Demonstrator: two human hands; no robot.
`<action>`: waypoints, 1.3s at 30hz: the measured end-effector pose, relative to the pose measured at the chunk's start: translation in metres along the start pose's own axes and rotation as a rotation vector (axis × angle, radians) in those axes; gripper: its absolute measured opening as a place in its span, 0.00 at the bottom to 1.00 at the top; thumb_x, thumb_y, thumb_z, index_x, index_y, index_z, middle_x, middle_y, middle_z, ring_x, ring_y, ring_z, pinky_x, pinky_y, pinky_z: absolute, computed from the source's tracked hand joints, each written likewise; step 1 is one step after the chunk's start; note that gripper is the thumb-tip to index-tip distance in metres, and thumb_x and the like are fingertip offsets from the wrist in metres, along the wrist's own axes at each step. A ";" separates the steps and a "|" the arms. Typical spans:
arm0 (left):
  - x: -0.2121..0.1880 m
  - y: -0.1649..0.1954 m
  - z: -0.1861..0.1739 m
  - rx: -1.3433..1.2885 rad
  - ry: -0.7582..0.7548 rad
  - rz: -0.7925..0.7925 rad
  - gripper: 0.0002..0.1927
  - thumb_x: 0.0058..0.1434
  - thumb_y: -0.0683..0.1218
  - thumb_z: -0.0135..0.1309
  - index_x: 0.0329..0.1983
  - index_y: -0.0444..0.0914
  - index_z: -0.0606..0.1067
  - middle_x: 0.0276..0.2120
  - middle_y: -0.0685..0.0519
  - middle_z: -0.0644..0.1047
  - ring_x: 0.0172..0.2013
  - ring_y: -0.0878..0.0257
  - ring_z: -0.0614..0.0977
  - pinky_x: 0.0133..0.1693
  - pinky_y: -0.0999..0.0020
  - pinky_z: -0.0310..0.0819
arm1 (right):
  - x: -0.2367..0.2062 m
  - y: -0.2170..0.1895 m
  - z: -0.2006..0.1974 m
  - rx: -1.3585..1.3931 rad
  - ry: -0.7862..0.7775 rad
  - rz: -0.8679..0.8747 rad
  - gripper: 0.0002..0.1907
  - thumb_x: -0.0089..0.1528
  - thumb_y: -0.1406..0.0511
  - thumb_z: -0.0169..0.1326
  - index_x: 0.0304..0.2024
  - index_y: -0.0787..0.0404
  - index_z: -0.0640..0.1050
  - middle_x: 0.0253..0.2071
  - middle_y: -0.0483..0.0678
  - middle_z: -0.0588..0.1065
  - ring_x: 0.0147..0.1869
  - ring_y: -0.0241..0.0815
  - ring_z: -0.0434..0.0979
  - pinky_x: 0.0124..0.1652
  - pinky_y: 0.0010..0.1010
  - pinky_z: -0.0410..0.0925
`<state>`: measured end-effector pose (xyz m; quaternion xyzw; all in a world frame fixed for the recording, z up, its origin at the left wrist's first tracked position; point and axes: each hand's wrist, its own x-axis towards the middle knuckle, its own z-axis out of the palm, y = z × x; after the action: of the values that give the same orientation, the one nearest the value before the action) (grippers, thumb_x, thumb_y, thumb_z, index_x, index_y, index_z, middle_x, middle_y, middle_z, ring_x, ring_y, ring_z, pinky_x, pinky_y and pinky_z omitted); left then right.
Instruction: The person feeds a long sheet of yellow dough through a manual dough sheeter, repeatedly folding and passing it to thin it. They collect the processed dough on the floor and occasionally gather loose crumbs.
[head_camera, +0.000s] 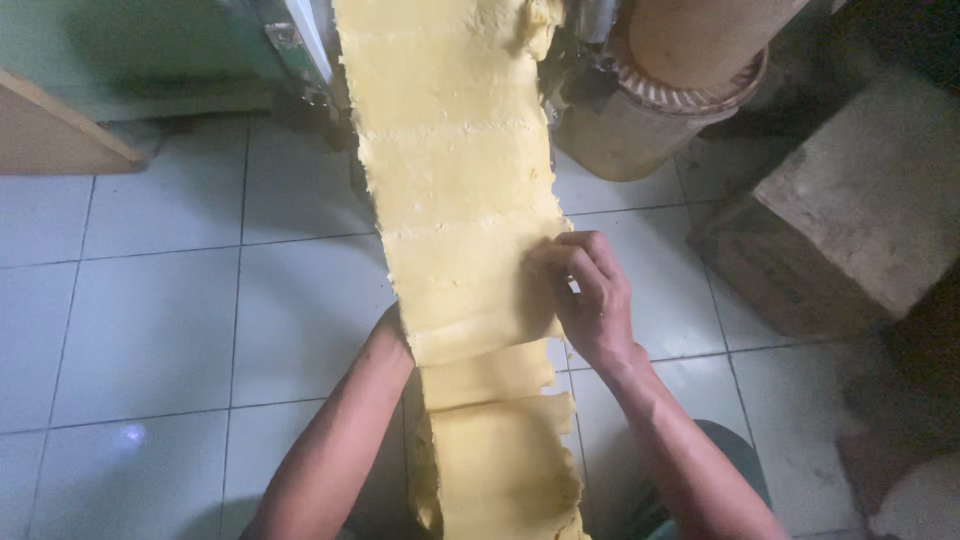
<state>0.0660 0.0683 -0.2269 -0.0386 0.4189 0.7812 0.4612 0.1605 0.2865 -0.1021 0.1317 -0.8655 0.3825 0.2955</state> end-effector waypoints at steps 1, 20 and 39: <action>-0.001 0.005 -0.001 0.000 -0.002 0.010 0.34 0.67 0.65 0.38 0.68 0.39 0.67 0.61 0.47 0.74 0.57 0.53 0.77 0.55 0.53 0.74 | -0.005 0.006 -0.004 0.010 0.012 0.049 0.13 0.60 0.77 0.61 0.46 0.63 0.78 0.45 0.50 0.76 0.46 0.41 0.79 0.44 0.31 0.74; 0.017 0.063 -0.067 -0.001 0.072 0.133 0.33 0.66 0.63 0.42 0.67 0.40 0.67 0.61 0.47 0.75 0.56 0.52 0.78 0.54 0.53 0.76 | -0.145 0.176 -0.017 -0.451 -0.543 0.687 0.49 0.67 0.43 0.42 0.76 0.67 0.44 0.78 0.63 0.37 0.82 0.57 0.31 0.72 0.53 0.35; -0.122 -0.102 0.020 -0.124 0.214 0.005 0.39 0.49 0.46 0.60 0.68 0.33 0.69 0.60 0.42 0.77 0.59 0.52 0.78 0.61 0.59 0.68 | -0.074 0.162 0.107 0.175 -0.484 0.397 0.30 0.69 0.54 0.43 0.71 0.61 0.64 0.76 0.54 0.60 0.81 0.48 0.52 0.75 0.44 0.45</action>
<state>0.2187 0.0205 -0.2226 -0.1493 0.4168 0.7980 0.4088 0.1012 0.3163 -0.2995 0.0725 -0.8833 0.4630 -0.0116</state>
